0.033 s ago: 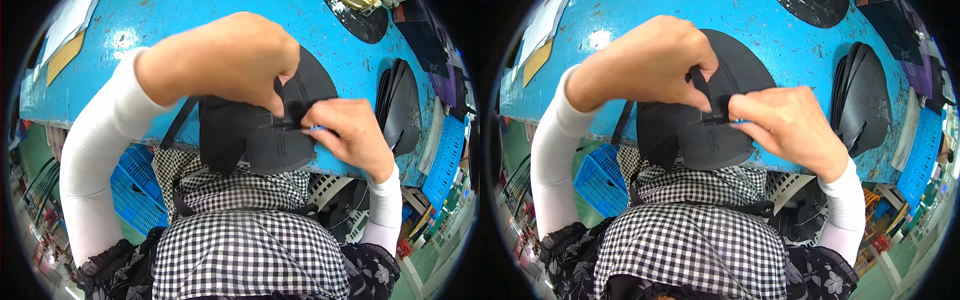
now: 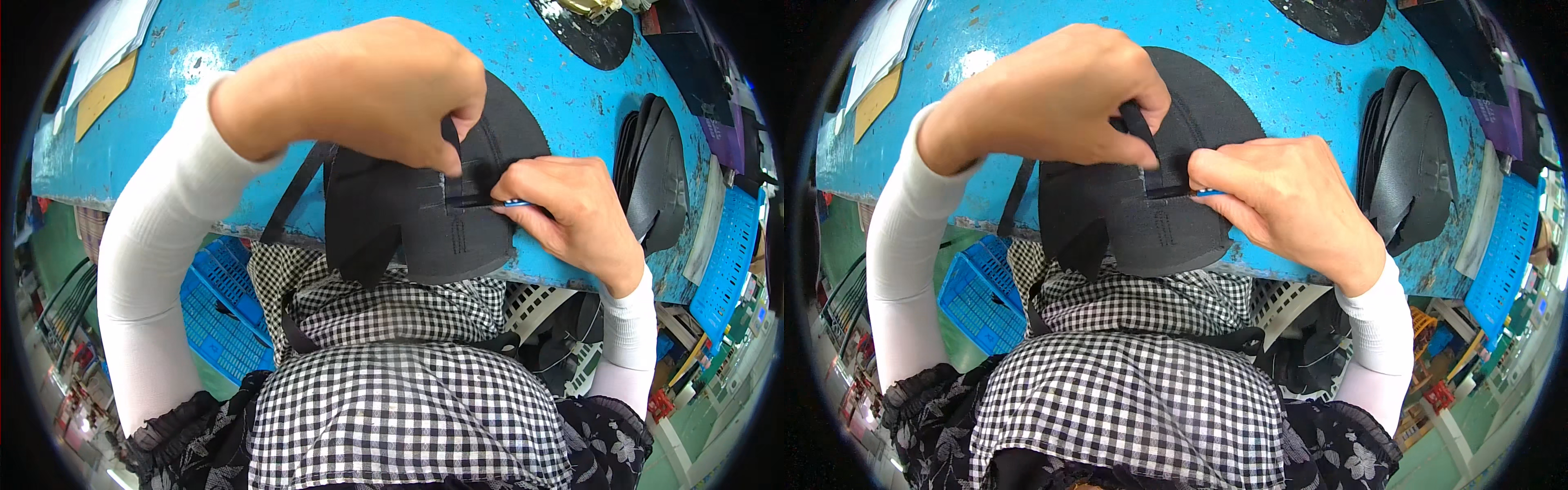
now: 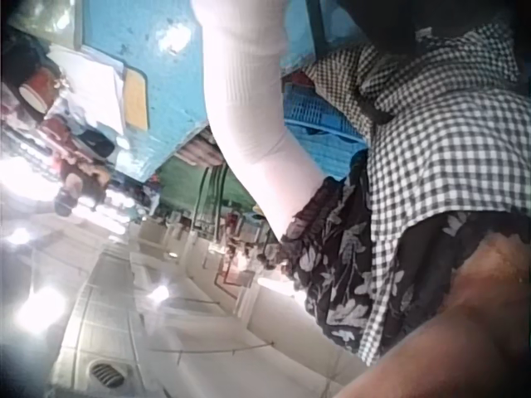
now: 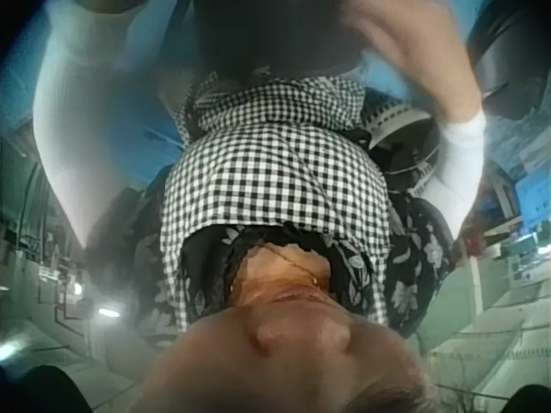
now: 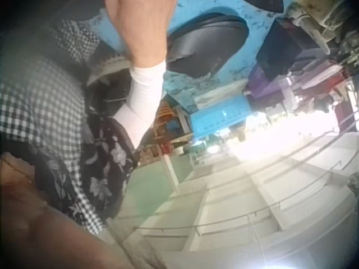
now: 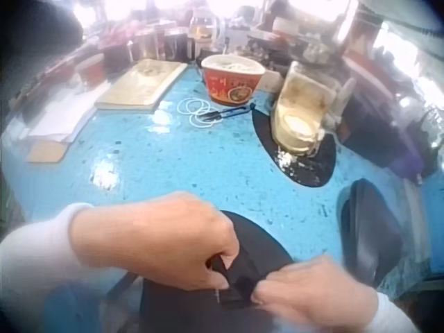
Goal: The person trims excess material and threads from shoe uppers using nippers, then stacks the trimmed components.
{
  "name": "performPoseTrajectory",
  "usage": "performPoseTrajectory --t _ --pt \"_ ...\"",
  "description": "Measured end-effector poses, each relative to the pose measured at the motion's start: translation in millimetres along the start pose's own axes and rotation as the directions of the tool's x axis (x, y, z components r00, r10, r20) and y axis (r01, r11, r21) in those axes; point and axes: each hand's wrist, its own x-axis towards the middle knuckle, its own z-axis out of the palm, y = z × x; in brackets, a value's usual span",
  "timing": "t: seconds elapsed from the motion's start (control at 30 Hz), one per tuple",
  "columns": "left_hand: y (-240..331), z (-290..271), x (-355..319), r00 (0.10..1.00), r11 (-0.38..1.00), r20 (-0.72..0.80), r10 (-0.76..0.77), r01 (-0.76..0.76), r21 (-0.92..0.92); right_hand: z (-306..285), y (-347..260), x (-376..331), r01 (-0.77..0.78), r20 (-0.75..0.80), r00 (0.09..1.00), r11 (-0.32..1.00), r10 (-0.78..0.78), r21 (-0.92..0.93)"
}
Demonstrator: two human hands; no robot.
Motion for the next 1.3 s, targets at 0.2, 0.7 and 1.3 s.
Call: performPoseTrajectory --t 0.2,0.7,1.3 --pt "-2.6 -2.5 1.9 0.999 0.995 0.054 -0.011 0.017 -0.098 1.8 -5.7 7.0 -0.119 -0.099 0.990 0.969 0.100 -0.215" --pt "-6.3 -3.1 -3.7 0.994 0.986 0.105 -0.036 0.052 -0.156 -7.3 -1.2 12.8 -0.267 -0.114 0.959 0.962 0.261 -0.047" --pt "-3.4 -30.1 -12.4 0.906 0.599 0.202 -0.371 0.400 -0.694 22.7 -41.6 6.7 -0.043 -0.219 0.975 0.942 -0.033 -0.334"
